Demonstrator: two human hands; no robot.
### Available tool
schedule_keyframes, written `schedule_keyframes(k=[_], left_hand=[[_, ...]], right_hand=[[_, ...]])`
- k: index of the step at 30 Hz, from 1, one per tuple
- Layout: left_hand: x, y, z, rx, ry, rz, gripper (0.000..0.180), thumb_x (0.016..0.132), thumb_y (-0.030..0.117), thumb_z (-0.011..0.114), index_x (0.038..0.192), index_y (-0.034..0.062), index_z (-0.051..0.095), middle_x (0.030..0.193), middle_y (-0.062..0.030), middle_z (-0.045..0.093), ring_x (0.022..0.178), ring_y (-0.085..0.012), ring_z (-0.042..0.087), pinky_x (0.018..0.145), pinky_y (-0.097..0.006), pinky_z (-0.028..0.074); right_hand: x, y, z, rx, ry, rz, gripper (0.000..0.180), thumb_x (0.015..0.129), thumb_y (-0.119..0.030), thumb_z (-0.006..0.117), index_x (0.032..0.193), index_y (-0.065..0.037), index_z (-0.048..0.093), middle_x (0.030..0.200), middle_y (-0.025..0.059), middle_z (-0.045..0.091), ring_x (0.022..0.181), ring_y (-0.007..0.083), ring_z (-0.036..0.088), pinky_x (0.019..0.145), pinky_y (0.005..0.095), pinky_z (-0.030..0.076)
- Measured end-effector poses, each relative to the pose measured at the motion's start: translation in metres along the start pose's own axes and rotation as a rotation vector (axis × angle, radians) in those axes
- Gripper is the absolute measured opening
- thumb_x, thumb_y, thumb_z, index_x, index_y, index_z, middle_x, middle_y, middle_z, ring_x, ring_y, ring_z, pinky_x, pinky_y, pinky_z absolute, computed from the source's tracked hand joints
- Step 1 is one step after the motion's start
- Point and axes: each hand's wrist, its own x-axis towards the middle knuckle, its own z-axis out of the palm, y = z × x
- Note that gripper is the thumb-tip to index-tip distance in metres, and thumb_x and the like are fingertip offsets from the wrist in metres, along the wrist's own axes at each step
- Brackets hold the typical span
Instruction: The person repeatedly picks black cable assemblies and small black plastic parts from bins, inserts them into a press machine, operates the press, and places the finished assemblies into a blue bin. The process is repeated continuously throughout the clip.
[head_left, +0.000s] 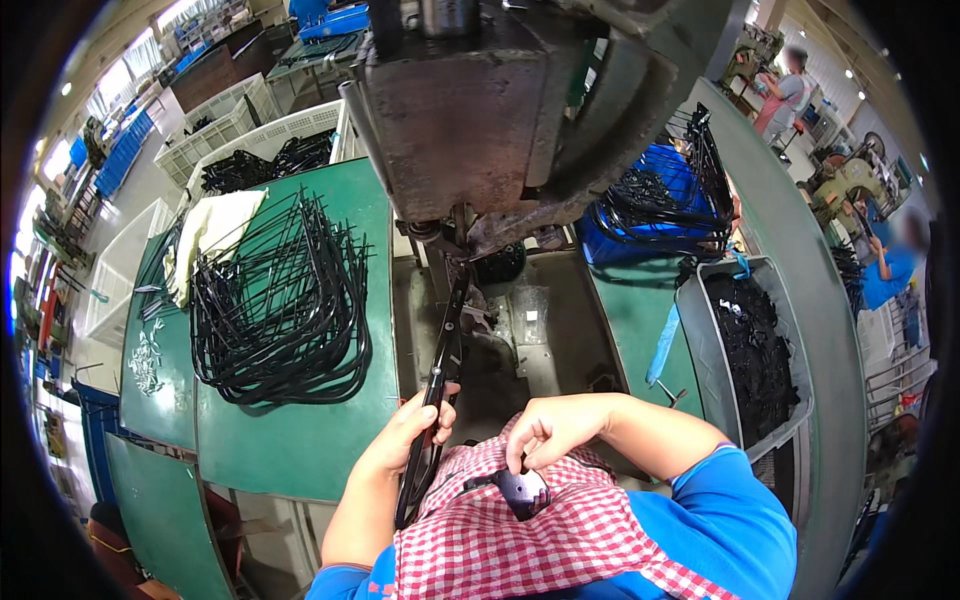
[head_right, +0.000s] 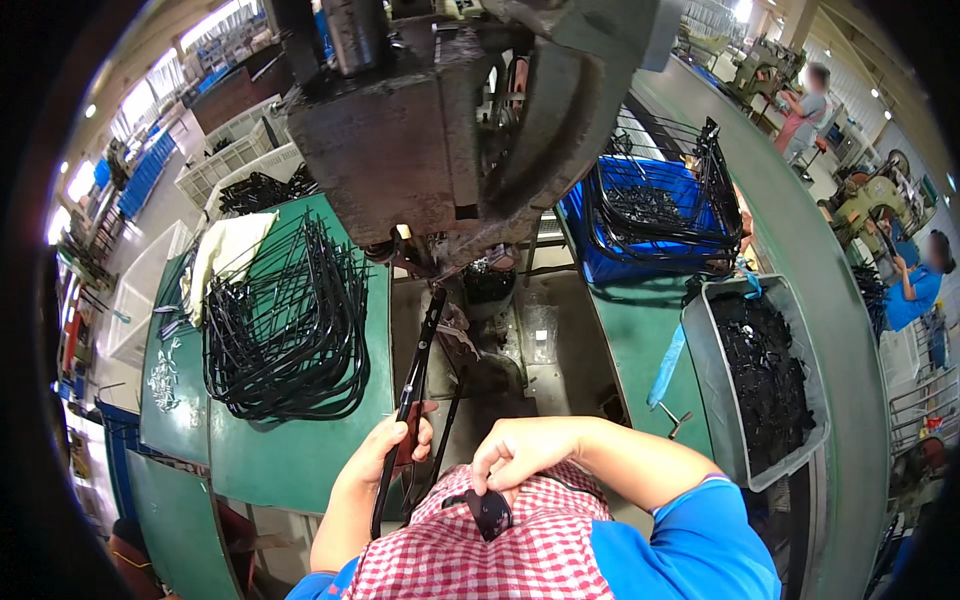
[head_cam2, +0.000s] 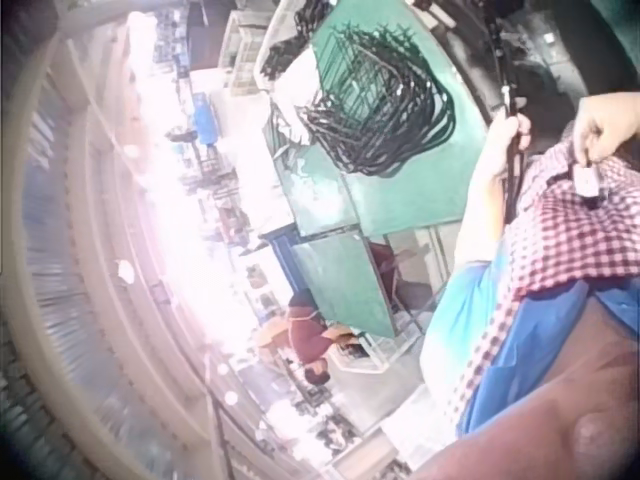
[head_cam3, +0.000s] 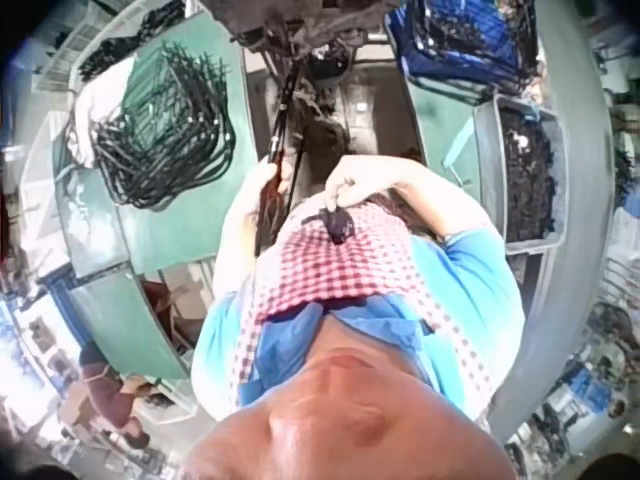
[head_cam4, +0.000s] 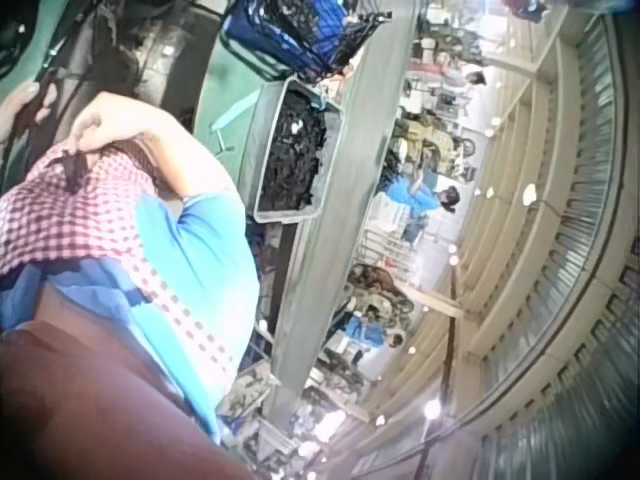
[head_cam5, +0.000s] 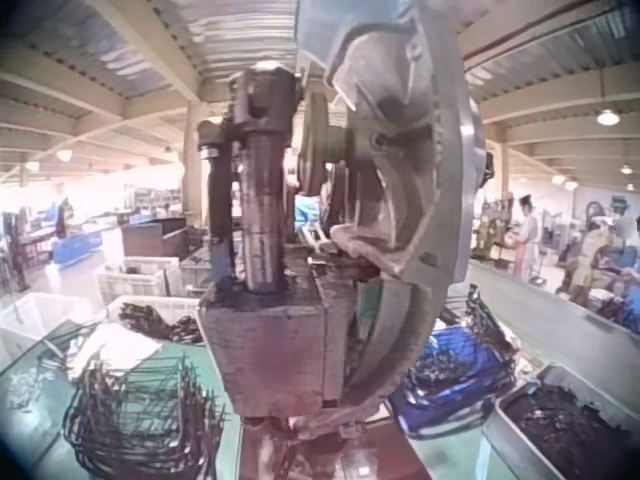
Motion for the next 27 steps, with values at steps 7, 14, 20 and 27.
schedule_keyframes(k=[7, 14, 20, 27], left_hand=[[0.003, 0.007, -0.006, 0.017, -0.024, -0.048, 0.081, 0.078, 0.046, 0.066, 0.134, -0.0040, 0.035, 0.087, -0.0022, 0.053, 0.072, -0.0117, 0.050, 0.067, -0.025, 0.042], [0.005, 0.000, -0.016, -0.024, -0.127, -0.014, 0.069, 0.087, 0.039, 0.059, 0.135, -0.0033, 0.032, 0.085, 0.0010, 0.046, 0.068, -0.0073, 0.039, 0.062, -0.021, 0.035], [0.009, 0.004, -0.004, -0.011, -0.060, -0.044, 0.072, 0.084, 0.029, 0.060, 0.139, -0.0040, 0.028, 0.085, 0.0023, 0.045, 0.069, -0.0062, 0.042, 0.063, -0.021, 0.038], [0.010, 0.000, -0.002, 0.039, -0.028, -0.025, 0.069, 0.085, 0.027, 0.059, 0.139, -0.0027, 0.029, 0.085, 0.0030, 0.045, 0.070, -0.0064, 0.041, 0.064, -0.022, 0.038]], right_hand=[[0.007, 0.024, -0.003, 0.001, 0.101, -0.101, 0.022, 0.088, -0.014, 0.063, 0.103, 0.001, 0.065, 0.089, 0.0056, 0.063, 0.079, 0.0132, 0.061, 0.073, 0.0258, 0.049], [0.016, 0.005, -0.048, -0.080, 0.942, -0.184, 0.015, 0.093, -0.020, 0.056, 0.096, -0.005, 0.058, 0.081, -0.0009, 0.055, 0.077, 0.0087, 0.051, 0.070, 0.0261, 0.044], [0.041, -0.014, -0.126, -0.021, 1.078, -0.318, 0.018, 0.093, -0.019, 0.057, 0.103, -0.004, 0.057, 0.085, -0.0038, 0.057, 0.081, 0.0041, 0.051, 0.060, 0.0207, 0.043], [0.064, -0.057, -0.149, -0.094, 1.077, -0.137, 0.028, 0.087, -0.031, 0.064, 0.111, -0.016, 0.062, 0.093, -0.0060, 0.061, 0.087, 0.0083, 0.056, 0.073, 0.0256, 0.046]])
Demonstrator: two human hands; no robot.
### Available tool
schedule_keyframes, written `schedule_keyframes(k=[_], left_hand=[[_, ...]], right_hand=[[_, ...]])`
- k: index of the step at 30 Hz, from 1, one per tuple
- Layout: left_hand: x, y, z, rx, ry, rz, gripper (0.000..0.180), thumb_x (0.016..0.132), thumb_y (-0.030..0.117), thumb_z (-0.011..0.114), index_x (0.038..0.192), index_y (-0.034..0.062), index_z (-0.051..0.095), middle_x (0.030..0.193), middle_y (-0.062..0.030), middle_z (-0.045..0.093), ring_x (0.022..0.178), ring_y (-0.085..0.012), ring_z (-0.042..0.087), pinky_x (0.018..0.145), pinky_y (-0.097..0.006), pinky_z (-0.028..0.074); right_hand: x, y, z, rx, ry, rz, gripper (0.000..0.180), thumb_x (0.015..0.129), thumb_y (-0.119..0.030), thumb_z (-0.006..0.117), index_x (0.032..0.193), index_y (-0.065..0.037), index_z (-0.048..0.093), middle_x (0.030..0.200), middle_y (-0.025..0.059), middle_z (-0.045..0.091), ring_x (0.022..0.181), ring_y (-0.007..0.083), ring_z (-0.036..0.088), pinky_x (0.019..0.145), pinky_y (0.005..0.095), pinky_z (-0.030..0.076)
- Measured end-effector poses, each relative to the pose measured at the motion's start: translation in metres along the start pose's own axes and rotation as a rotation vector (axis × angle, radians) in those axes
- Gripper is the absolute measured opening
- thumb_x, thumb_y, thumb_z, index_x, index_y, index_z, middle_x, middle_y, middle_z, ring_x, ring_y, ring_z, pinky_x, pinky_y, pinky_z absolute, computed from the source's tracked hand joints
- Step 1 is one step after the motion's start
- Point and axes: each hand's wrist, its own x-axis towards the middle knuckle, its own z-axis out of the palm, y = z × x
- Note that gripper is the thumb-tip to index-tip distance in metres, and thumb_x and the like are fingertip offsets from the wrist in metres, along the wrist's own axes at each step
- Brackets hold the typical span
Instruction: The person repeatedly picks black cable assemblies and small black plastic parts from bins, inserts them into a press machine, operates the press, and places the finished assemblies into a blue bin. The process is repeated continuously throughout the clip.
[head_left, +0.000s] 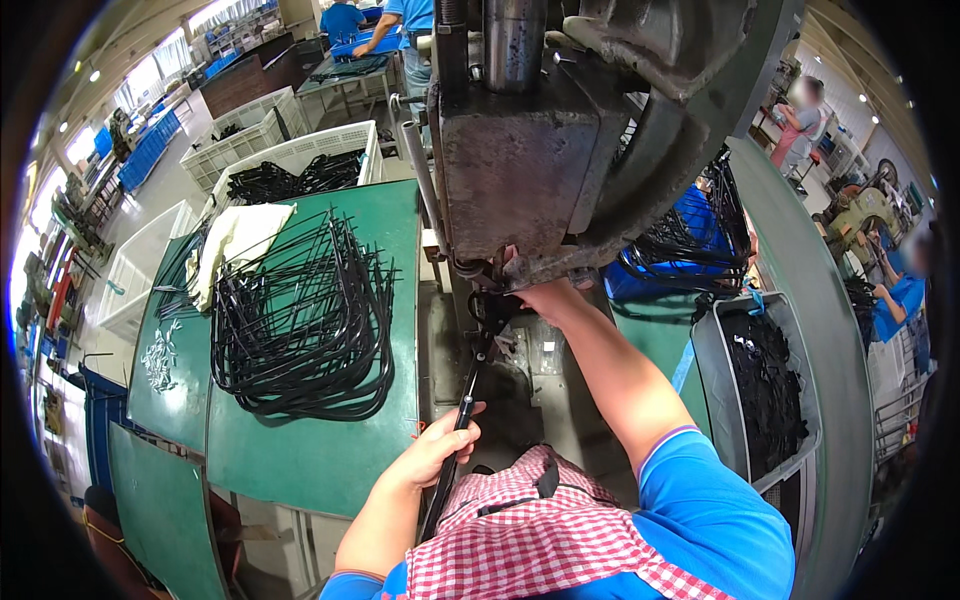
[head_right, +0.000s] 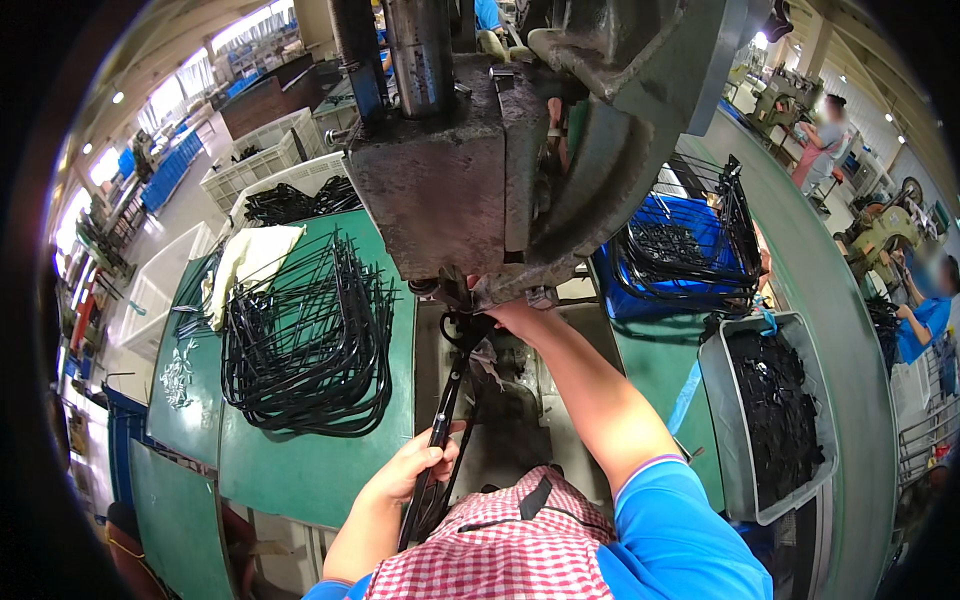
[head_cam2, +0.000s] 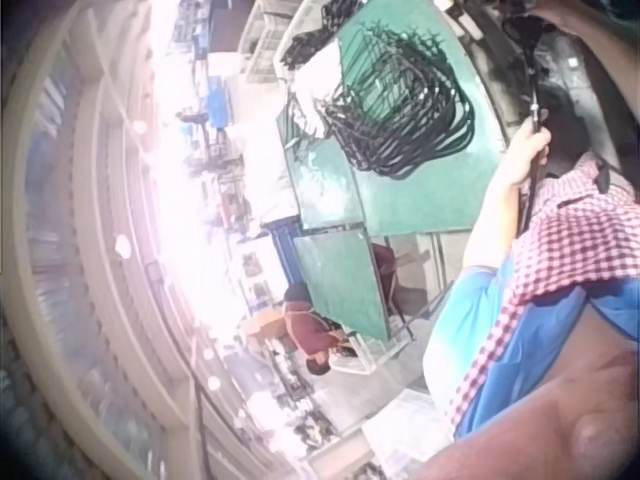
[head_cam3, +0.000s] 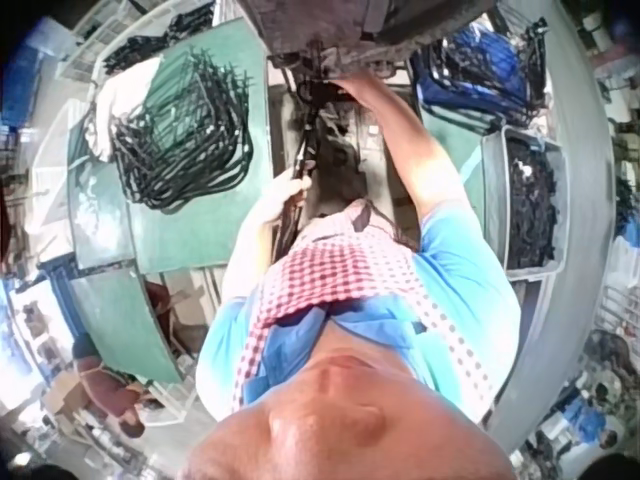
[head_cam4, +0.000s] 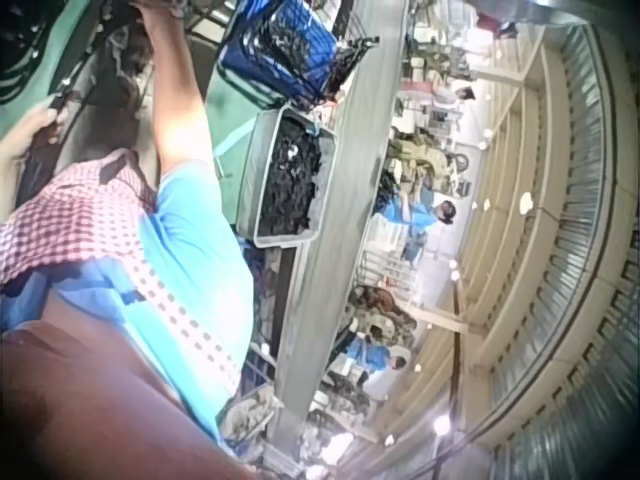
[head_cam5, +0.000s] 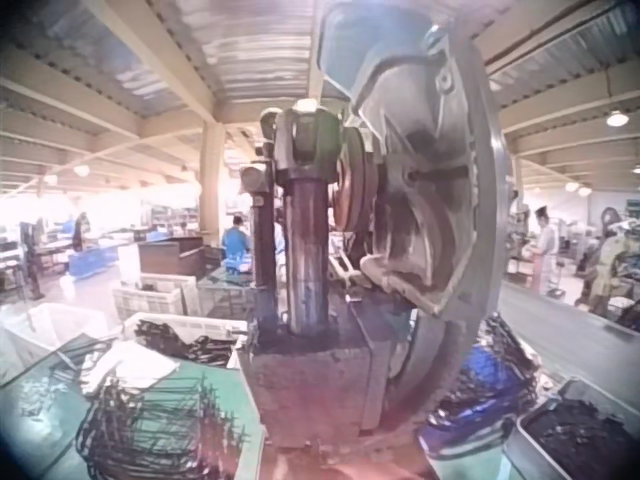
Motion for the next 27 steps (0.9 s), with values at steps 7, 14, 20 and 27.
schedule_keyframes(k=[7, 14, 20, 27], left_hand=[[-0.001, 0.000, -0.002, -0.059, -0.022, 0.006, 0.069, 0.085, 0.028, 0.059, 0.139, -0.0017, 0.029, 0.085, 0.0027, 0.045, 0.069, -0.0060, 0.040, 0.063, -0.021, 0.037], [-0.002, 0.003, 0.002, -0.044, -0.005, 0.008, 0.072, 0.083, 0.033, 0.063, 0.138, -0.0009, 0.031, 0.086, 0.0023, 0.045, 0.069, -0.0076, 0.040, 0.063, -0.023, 0.038], [-0.002, -0.001, 0.008, -0.021, 0.007, 0.011, 0.069, 0.086, 0.027, 0.058, 0.140, -0.0032, 0.026, 0.085, 0.0025, 0.044, 0.069, -0.0063, 0.039, 0.063, -0.021, 0.037], [-0.005, 0.000, 0.003, -0.079, -0.047, 0.029, 0.068, 0.087, 0.029, 0.058, 0.139, -0.0032, 0.027, 0.084, 0.0024, 0.044, 0.068, -0.0063, 0.039, 0.062, -0.021, 0.036]], right_hand=[[0.009, -0.006, 0.003, -0.153, 0.045, -0.365, 0.012, 0.087, -0.019, 0.064, 0.098, -0.013, 0.064, 0.088, -0.0026, 0.063, 0.078, 0.0095, 0.055, 0.071, 0.0272, 0.045], [0.011, 0.004, 0.007, -0.544, 0.051, -0.619, 0.006, 0.087, -0.014, 0.060, 0.089, -0.008, 0.061, 0.080, 0.0031, 0.062, 0.075, 0.0157, 0.057, 0.071, 0.0324, 0.045], [0.017, 0.070, -0.019, -0.022, 0.124, -0.271, 0.025, 0.095, -0.028, 0.050, 0.087, -0.006, 0.061, 0.069, 0.0012, 0.060, 0.063, 0.0095, 0.053, 0.060, 0.0264, 0.042], [-0.032, 0.133, 0.000, 0.291, 0.115, -0.006, 0.028, 0.095, -0.027, 0.052, 0.102, -0.002, 0.062, 0.071, 0.0032, 0.062, 0.055, 0.0070, 0.049, 0.050, 0.0224, 0.039]])
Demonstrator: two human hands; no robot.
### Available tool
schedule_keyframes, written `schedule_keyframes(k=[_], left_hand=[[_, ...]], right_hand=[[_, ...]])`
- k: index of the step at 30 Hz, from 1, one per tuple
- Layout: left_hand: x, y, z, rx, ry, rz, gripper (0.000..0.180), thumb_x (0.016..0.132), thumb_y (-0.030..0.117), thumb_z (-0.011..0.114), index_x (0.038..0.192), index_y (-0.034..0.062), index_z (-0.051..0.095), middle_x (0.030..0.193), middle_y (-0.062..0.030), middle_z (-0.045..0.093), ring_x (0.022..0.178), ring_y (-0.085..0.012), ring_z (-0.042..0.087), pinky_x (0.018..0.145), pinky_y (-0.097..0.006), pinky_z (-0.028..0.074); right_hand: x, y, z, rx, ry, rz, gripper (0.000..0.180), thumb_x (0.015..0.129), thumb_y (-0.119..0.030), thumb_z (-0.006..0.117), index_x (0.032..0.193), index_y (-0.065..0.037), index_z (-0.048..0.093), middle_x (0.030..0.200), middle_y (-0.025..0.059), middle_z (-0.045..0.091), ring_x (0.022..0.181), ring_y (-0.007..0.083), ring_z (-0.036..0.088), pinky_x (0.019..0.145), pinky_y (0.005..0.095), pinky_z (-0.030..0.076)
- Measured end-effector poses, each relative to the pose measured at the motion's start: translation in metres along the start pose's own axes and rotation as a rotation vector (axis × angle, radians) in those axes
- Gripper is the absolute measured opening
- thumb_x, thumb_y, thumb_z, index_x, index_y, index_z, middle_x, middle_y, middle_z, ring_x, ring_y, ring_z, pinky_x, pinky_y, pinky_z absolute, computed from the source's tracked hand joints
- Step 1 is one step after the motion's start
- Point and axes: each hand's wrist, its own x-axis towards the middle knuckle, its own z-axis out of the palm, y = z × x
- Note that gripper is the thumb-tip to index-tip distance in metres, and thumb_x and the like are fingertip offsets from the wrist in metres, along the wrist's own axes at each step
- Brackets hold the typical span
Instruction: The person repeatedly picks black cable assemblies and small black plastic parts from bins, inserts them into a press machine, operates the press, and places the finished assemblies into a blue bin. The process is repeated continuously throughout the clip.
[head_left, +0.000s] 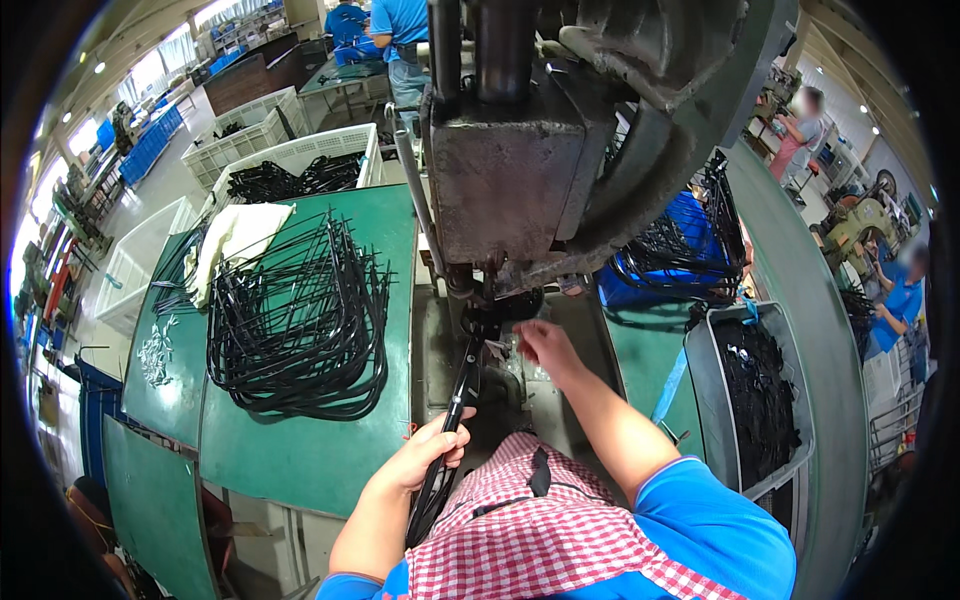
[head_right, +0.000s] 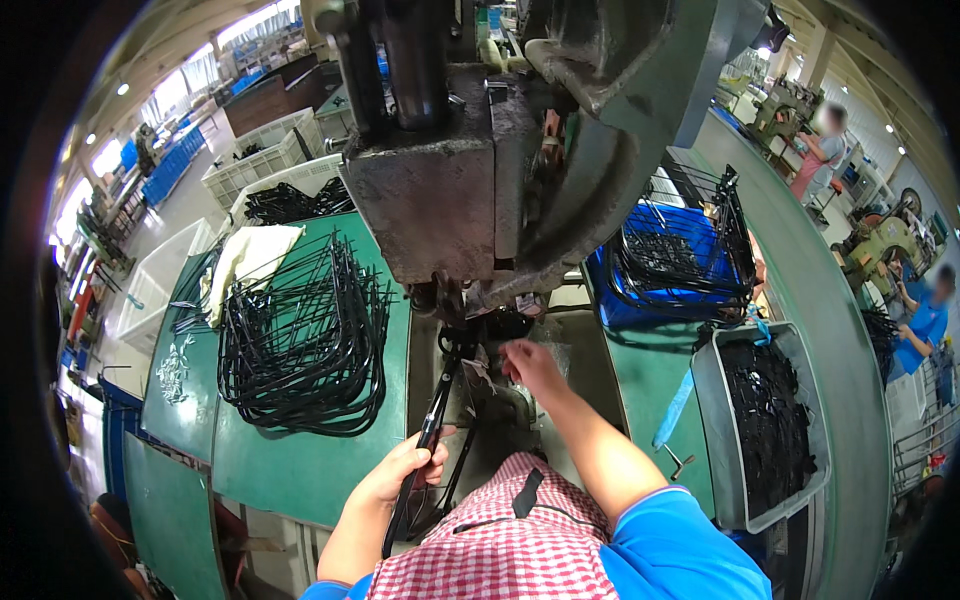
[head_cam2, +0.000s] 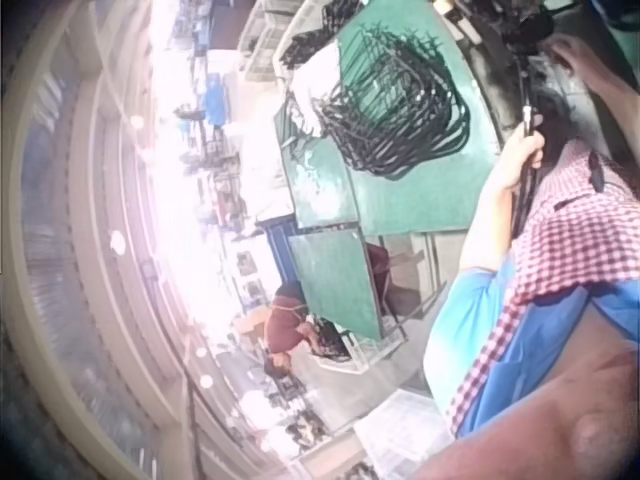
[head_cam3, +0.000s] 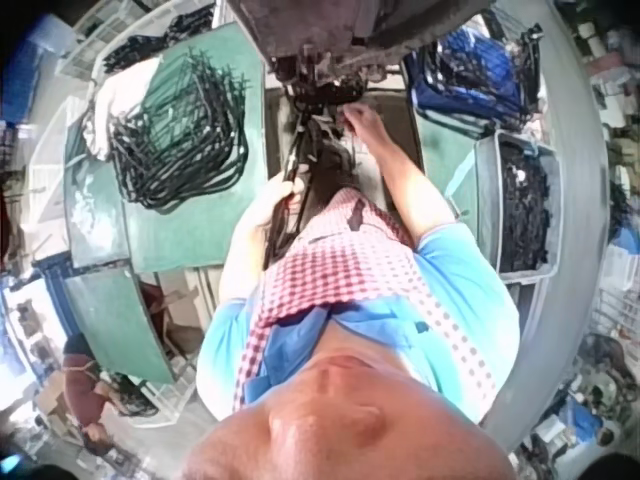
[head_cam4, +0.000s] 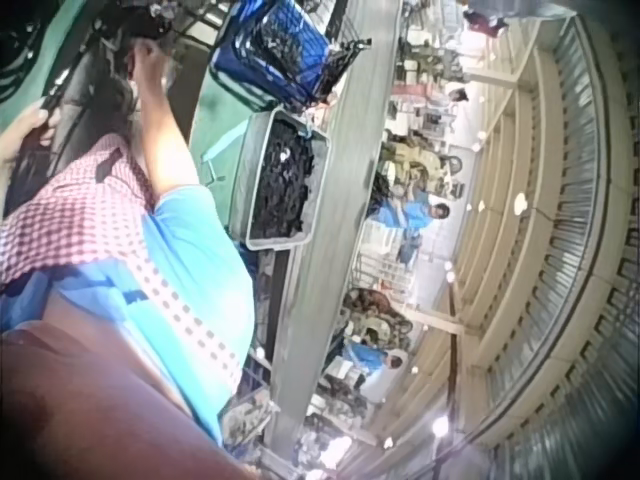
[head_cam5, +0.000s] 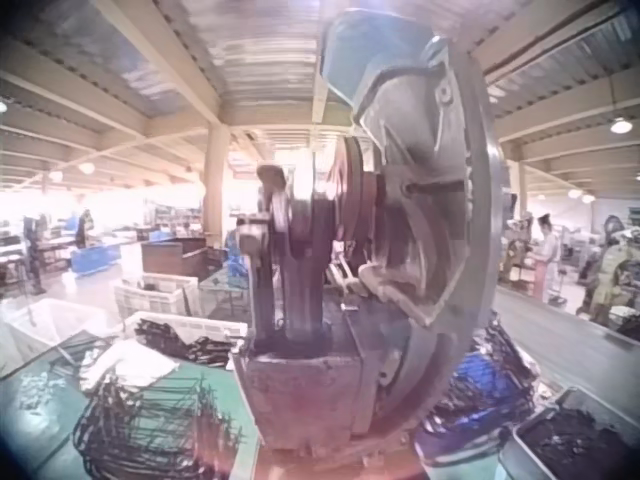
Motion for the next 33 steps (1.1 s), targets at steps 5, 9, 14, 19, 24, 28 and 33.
schedule_keyframes(k=[5, 9, 14, 19, 24, 28, 33], left_hand=[[0.003, -0.001, 0.000, 0.070, 0.017, -0.010, 0.064, 0.088, 0.027, 0.059, 0.137, -0.0023, 0.030, 0.085, 0.0017, 0.045, 0.070, -0.0078, 0.043, 0.064, -0.023, 0.038], [-0.001, 0.008, 0.004, 0.226, -0.006, 0.015, 0.064, 0.086, 0.026, 0.062, 0.136, -0.0020, 0.031, 0.089, -0.0005, 0.048, 0.077, -0.0104, 0.049, 0.069, -0.025, 0.043], [-0.020, 0.025, 0.021, 0.666, -0.124, -0.082, 0.057, 0.068, 0.004, 0.053, 0.124, -0.0005, 0.042, 0.103, -0.0042, 0.053, 0.097, -0.0148, 0.053, 0.091, -0.030, 0.042], [-0.102, 0.039, 0.051, 0.622, -0.252, -0.064, 0.055, 0.066, -0.001, 0.050, 0.121, -0.0061, 0.049, 0.112, -0.0105, 0.057, 0.113, -0.0184, 0.049, 0.104, -0.032, 0.032], [-0.128, 0.018, 0.074, 0.229, -0.389, 0.354, 0.043, 0.076, 0.003, 0.060, 0.117, -0.0089, 0.054, 0.103, -0.0292, 0.061, 0.100, -0.0439, 0.059, 0.088, -0.055, 0.044], [-0.097, 0.004, 0.059, 0.220, -0.499, 0.718, 0.056, 0.064, 0.000, 0.064, 0.120, 0.0011, 0.057, 0.086, -0.0233, 0.067, 0.081, -0.0432, 0.065, 0.082, -0.053, 0.046], [-0.033, -0.063, 0.046, 0.053, 0.433, 0.411, 0.067, 0.066, 0.001, 0.057, 0.131, 0.0020, 0.042, 0.112, -0.0170, 0.061, 0.092, -0.0269, 0.063, 0.076, -0.033, 0.048]], right_hand=[[-0.045, 0.044, 0.000, -0.031, -0.029, 0.178, 0.026, 0.094, -0.026, 0.053, 0.100, -0.002, 0.063, 0.072, 0.0030, 0.062, 0.057, 0.0068, 0.050, 0.050, 0.0214, 0.039], [-0.069, 0.072, -0.010, -0.074, -0.044, 0.272, 0.025, 0.095, -0.025, 0.053, 0.101, -0.002, 0.063, 0.075, 0.0023, 0.062, 0.060, 0.0064, 0.051, 0.052, 0.0208, 0.040], [-0.104, 0.106, -0.038, -0.204, -0.139, 0.416, 0.030, 0.094, -0.029, 0.053, 0.105, -0.002, 0.062, 0.082, 0.0026, 0.065, 0.066, 0.0072, 0.055, 0.056, 0.0211, 0.042], [-0.129, 0.134, -0.062, 0.003, 0.004, 0.610, 0.062, 0.093, -0.054, 0.040, 0.121, -0.001, 0.054, 0.109, 0.0101, 0.065, 0.101, 0.0177, 0.057, 0.082, 0.0334, 0.046], [-0.135, 0.088, -0.087, 0.628, -0.243, 0.433, 0.097, 0.082, -0.076, 0.034, 0.131, 0.006, 0.044, 0.123, 0.0209, 0.057, 0.121, 0.0333, 0.050, 0.099, 0.0486, 0.040], [-0.156, -0.021, -0.157, 0.775, -0.940, 0.012, 0.099, 0.081, -0.077, 0.033, 0.134, 0.006, 0.040, 0.133, 0.0300, 0.045, 0.123, 0.0397, 0.047, 0.097, 0.0479, 0.042], [-0.234, -0.152, -0.176, 0.361, -0.792, -0.068, 0.087, 0.077, -0.048, 0.070, 0.141, -0.003, 0.033, 0.134, 0.0239, 0.046, 0.127, 0.0355, 0.043, 0.100, 0.0463, 0.038]])
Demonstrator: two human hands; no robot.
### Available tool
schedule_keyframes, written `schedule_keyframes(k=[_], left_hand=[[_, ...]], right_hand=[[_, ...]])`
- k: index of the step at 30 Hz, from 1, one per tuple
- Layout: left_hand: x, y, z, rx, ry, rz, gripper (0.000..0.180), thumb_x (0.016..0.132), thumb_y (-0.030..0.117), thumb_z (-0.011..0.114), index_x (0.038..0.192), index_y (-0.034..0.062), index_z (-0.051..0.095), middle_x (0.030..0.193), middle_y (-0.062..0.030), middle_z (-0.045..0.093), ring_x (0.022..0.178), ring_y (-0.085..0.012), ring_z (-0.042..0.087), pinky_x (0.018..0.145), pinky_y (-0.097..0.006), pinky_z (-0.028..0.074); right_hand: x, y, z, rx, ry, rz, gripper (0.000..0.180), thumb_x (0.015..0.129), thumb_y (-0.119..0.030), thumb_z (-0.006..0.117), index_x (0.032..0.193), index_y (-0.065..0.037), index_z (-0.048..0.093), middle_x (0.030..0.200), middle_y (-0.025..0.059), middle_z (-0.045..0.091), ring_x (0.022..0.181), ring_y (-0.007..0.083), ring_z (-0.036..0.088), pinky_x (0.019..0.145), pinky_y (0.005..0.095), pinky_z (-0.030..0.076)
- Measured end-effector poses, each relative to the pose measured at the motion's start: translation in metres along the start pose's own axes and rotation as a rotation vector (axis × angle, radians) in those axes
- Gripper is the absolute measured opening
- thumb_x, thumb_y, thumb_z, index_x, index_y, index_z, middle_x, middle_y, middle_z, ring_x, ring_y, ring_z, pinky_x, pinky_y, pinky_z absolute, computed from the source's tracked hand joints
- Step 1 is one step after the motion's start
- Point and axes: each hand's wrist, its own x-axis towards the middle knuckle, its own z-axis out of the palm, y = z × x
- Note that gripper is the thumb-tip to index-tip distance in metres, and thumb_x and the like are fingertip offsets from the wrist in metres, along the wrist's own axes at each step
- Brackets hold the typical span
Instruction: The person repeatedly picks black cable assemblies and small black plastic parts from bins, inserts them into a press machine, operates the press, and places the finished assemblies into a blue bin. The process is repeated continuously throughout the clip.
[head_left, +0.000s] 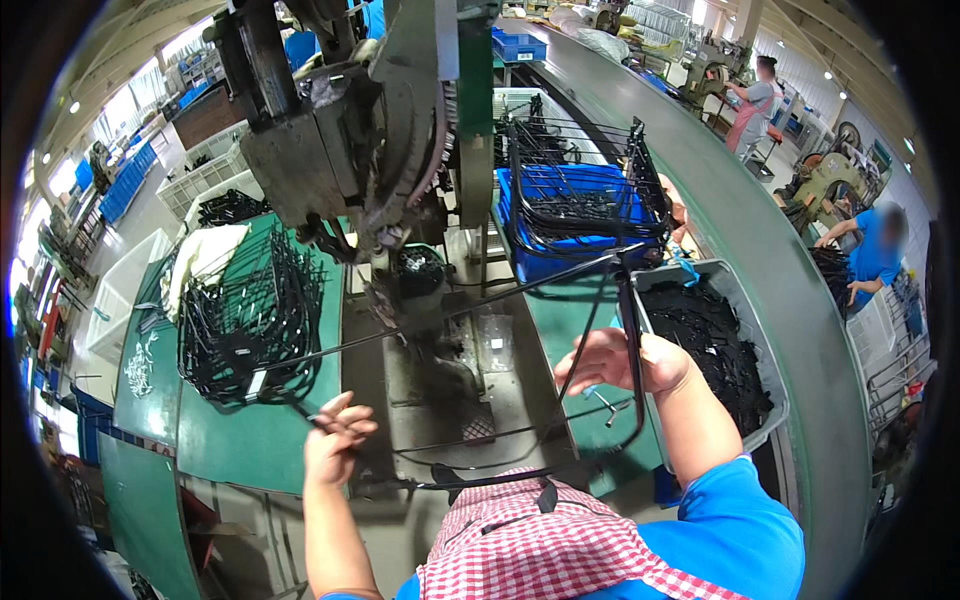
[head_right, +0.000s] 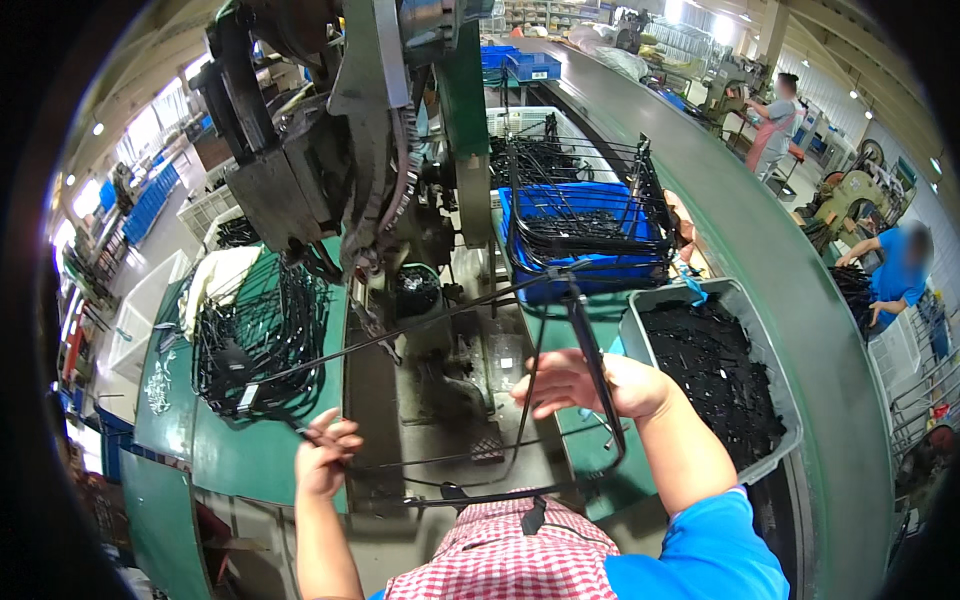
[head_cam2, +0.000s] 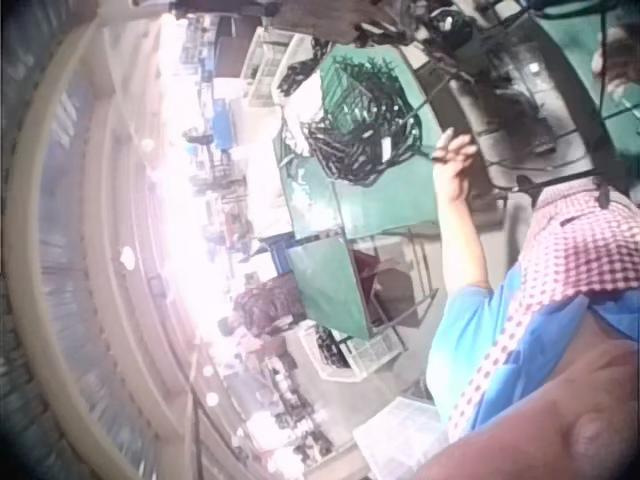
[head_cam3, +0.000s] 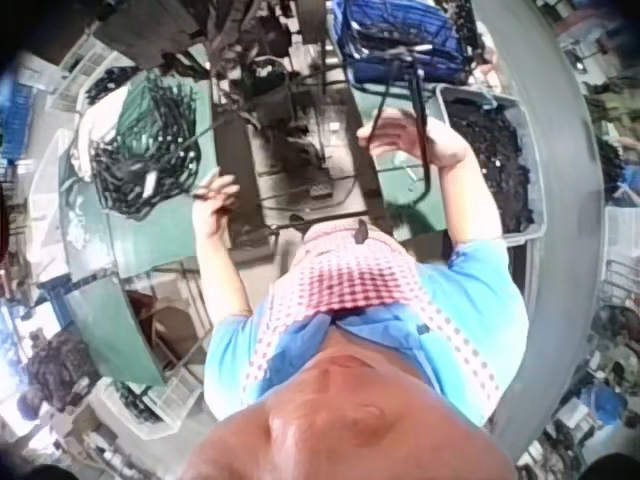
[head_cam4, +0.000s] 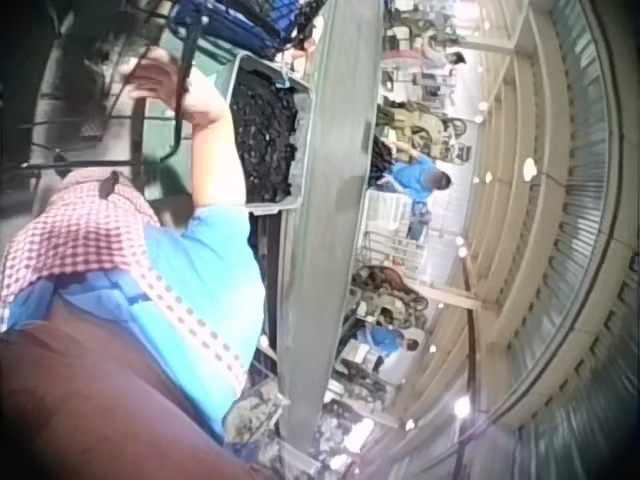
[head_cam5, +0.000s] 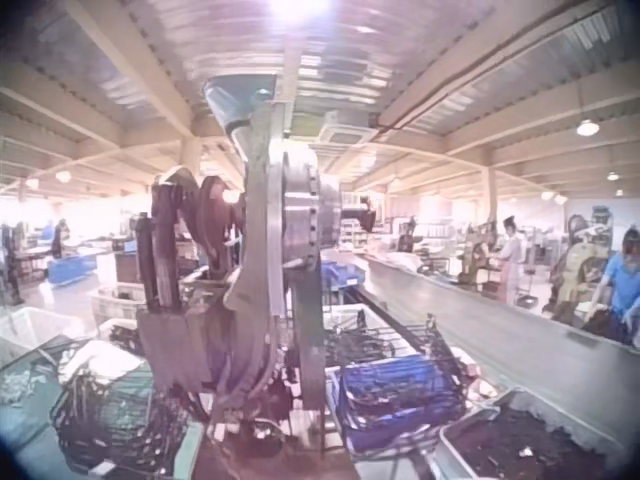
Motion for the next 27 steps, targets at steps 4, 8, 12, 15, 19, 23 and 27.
schedule_keyframes(k=[4, 8, 12, 15, 19, 23, 27], left_hand=[[-0.001, -0.111, 0.043, 0.499, 0.082, -0.324, 0.082, 0.081, 0.021, 0.060, 0.145, 0.0016, 0.012, 0.137, -0.0183, 0.038, 0.122, -0.0272, 0.043, 0.099, -0.039, 0.037], [-0.045, -0.138, 0.111, 0.097, -0.302, -0.213, 0.120, 0.071, 0.068, 0.063, 0.148, 0.0080, -0.007, 0.155, -0.0138, 0.006, 0.143, -0.0290, 0.006, 0.112, -0.046, 0.008], [-0.033, -0.128, 0.136, 0.050, -0.322, 0.013, 0.121, 0.070, 0.062, 0.068, 0.148, 0.0083, -0.007, 0.154, -0.0163, 0.003, 0.143, -0.0285, 0.004, 0.112, -0.045, 0.008], [-0.011, -0.106, 0.103, 0.029, -0.199, 0.040, 0.109, 0.071, 0.047, 0.073, 0.146, 0.0048, 0.006, 0.139, -0.0124, 0.031, 0.127, -0.0249, 0.034, 0.107, -0.041, 0.026], [-0.018, -0.058, 0.054, 0.146, -0.236, -0.011, 0.096, 0.070, 0.045, 0.073, 0.140, 0.0063, 0.020, 0.124, -0.0082, 0.039, 0.111, -0.0199, 0.045, 0.098, -0.037, 0.037], [-0.013, 0.012, 0.029, 0.251, -0.306, -0.117, 0.100, 0.061, 0.059, 0.072, 0.134, 0.0041, 0.031, 0.120, -0.0061, 0.040, 0.105, -0.0160, 0.043, 0.093, -0.032, 0.037], [0.002, 0.039, 0.009, 0.287, -0.365, -0.159, 0.097, 0.062, 0.061, 0.071, 0.131, 0.0043, 0.034, 0.114, -0.0037, 0.041, 0.101, -0.0140, 0.042, 0.091, -0.030, 0.037]], right_hand=[[0.015, 0.017, 0.035, -0.099, -0.046, 0.175, 0.062, 0.080, -0.026, 0.070, 0.129, 0.000, 0.044, 0.099, 0.0071, 0.057, 0.094, 0.0168, 0.055, 0.090, 0.0344, 0.044], [0.057, 0.090, 0.050, -0.417, 0.212, 0.458, 0.029, 0.087, -0.017, 0.061, 0.111, -0.002, 0.053, 0.084, 0.0003, 0.054, 0.077, 0.0083, 0.052, 0.070, 0.0246, 0.045], [0.122, 0.171, 0.024, -0.244, 0.605, 0.319, 0.039, 0.087, -0.029, 0.063, 0.114, -0.003, 0.049, 0.091, 0.0031, 0.055, 0.086, 0.0094, 0.049, 0.072, 0.0264, 0.043], [0.168, 0.182, 0.037, -0.307, 0.576, 0.243, 0.050, 0.091, -0.042, 0.056, 0.115, 0.001, 0.048, 0.090, 0.0051, 0.055, 0.091, 0.0116, 0.051, 0.078, 0.0288, 0.044], [0.211, 0.154, 0.046, -0.355, 0.280, 0.302, 0.037, 0.094, -0.038, 0.052, 0.098, -0.001, 0.055, 0.081, 0.0037, 0.057, 0.071, 0.0102, 0.052, 0.069, 0.0280, 0.045], [0.242, 0.161, 0.041, -0.328, 0.240, 0.138, 0.036, 0.094, -0.037, 0.053, 0.102, -0.002, 0.057, 0.086, 0.0006, 0.058, 0.079, 0.0093, 0.052, 0.076, 0.0275, 0.044], [0.257, 0.144, 0.053, -0.259, 0.289, 0.129, 0.038, 0.093, -0.037, 0.054, 0.108, -0.002, 0.056, 0.091, 0.0008, 0.058, 0.084, 0.0111, 0.054, 0.081, 0.0287, 0.044]])
